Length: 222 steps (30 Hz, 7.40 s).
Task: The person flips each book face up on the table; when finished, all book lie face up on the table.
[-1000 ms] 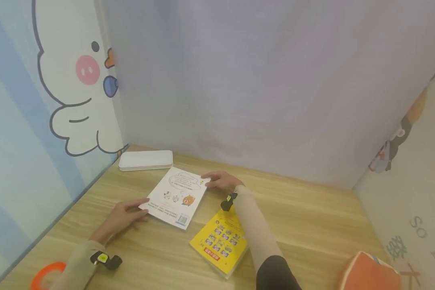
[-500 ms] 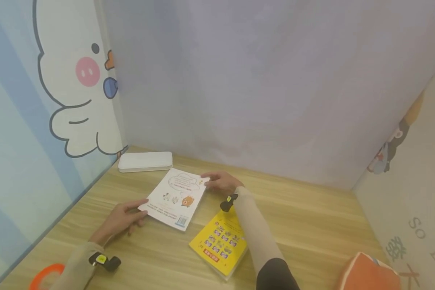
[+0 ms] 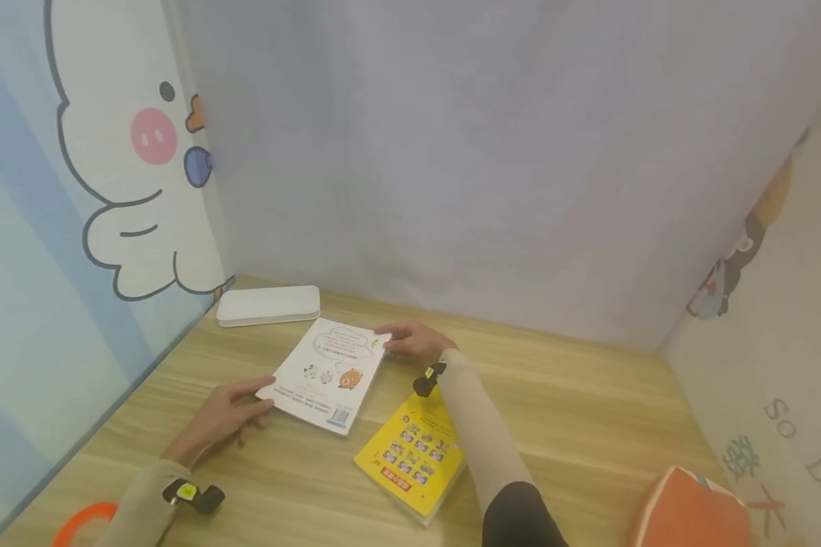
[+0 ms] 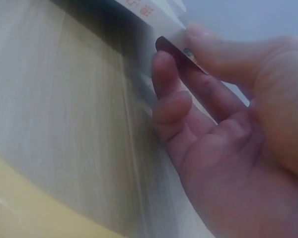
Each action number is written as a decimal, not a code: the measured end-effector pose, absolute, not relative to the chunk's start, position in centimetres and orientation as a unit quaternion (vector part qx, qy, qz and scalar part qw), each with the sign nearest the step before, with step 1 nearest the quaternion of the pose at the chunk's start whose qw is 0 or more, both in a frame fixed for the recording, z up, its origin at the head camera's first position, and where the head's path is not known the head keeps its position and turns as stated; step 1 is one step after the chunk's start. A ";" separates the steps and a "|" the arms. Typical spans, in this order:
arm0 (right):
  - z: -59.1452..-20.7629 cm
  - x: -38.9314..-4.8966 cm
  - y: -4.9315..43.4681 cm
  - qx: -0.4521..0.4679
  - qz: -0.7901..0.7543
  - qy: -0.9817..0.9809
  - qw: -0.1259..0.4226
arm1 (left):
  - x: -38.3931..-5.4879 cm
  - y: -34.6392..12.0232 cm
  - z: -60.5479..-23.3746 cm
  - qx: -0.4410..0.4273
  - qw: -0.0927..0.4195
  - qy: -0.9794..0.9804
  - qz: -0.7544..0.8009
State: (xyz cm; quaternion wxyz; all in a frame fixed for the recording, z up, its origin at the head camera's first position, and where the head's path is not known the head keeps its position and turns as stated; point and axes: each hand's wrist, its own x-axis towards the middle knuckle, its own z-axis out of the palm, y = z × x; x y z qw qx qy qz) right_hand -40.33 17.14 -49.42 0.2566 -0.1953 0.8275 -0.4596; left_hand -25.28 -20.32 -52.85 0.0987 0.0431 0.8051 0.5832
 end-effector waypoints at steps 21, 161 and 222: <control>-48.9 -40.3 17.2 -0.207 -0.437 0.837 0.257 | -25.1 -20.4 -52.4 0.070 0.114 0.811 0.570; -39.4 -40.8 13.3 -0.191 -0.463 0.861 0.083 | -22.1 -15.1 -53.3 0.258 0.160 0.678 0.669; -40.9 -42.5 5.2 -0.246 -0.258 0.932 0.071 | -19.2 -9.7 -52.7 0.059 0.127 0.744 0.653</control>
